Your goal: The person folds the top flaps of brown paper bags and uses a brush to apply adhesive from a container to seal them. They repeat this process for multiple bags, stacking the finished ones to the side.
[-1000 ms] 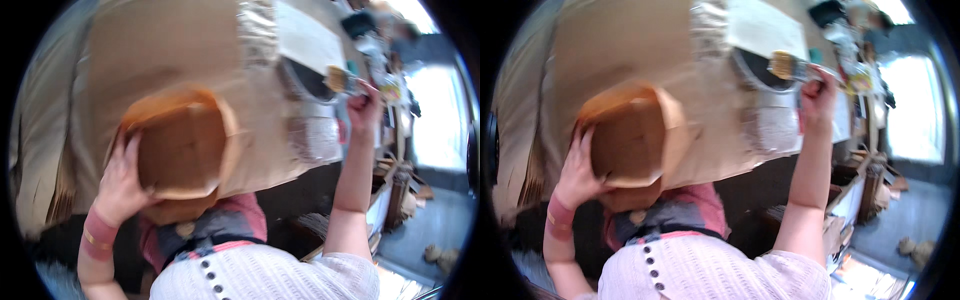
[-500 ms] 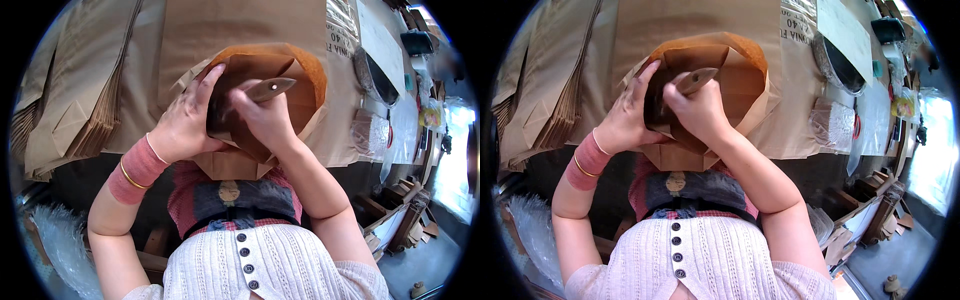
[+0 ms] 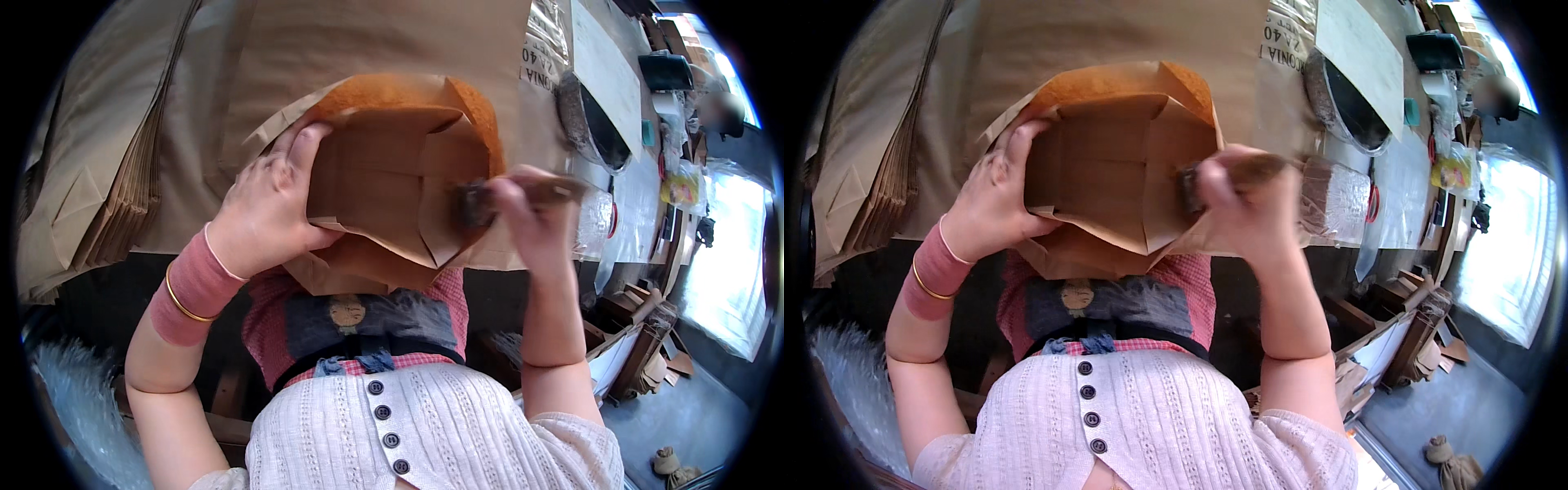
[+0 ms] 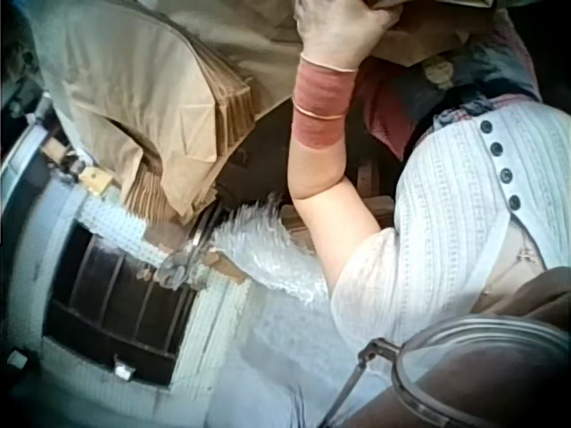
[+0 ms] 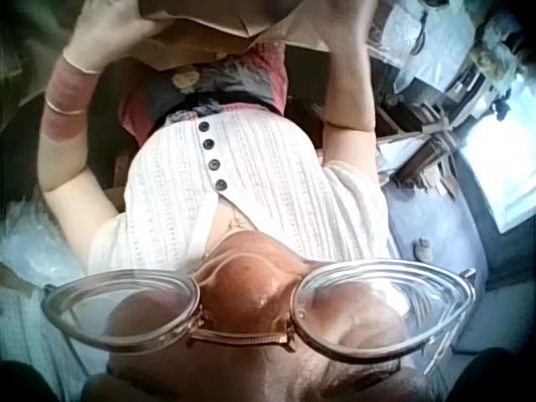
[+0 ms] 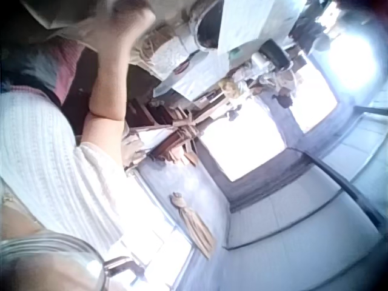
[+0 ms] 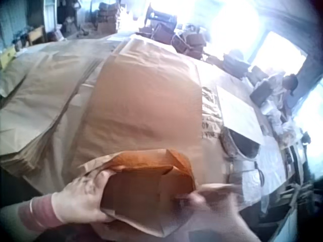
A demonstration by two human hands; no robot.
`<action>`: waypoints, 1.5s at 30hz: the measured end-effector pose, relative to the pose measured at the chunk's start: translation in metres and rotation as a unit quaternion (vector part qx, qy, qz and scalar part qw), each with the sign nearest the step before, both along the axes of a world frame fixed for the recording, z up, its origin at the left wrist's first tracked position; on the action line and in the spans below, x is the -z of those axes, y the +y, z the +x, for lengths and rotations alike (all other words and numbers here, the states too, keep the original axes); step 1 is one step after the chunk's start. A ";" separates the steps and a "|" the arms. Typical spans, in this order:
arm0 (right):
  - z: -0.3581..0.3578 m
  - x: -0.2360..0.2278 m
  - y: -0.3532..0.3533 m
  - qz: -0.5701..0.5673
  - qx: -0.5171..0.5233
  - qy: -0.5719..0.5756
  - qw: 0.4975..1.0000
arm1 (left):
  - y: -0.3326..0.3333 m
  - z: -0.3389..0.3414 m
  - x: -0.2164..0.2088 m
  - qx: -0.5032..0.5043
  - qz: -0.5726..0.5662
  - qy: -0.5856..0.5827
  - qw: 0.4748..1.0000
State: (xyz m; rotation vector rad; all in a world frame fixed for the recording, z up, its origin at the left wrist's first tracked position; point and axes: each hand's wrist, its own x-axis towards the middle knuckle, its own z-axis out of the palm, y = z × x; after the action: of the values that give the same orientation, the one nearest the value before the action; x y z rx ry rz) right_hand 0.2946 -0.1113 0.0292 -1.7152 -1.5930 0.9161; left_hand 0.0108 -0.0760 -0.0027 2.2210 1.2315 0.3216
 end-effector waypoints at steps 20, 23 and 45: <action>-0.004 -0.012 0.001 0.126 0.080 0.107 0.983 | 0.014 0.002 0.005 0.000 0.004 0.047 0.999; -0.029 -0.015 -0.015 0.124 0.088 0.122 0.981 | 0.016 0.011 0.033 -0.035 0.120 0.022 0.992; -0.008 0.014 -0.025 0.102 0.029 -0.240 0.965 | 0.040 0.024 0.031 -0.094 0.109 0.142 0.979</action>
State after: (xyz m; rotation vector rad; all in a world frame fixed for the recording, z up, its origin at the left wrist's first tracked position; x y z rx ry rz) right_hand 0.2861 -0.1366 0.0153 -1.9124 -1.8502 0.2985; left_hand 0.0352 -0.0365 -0.0339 2.4032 1.6343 0.2255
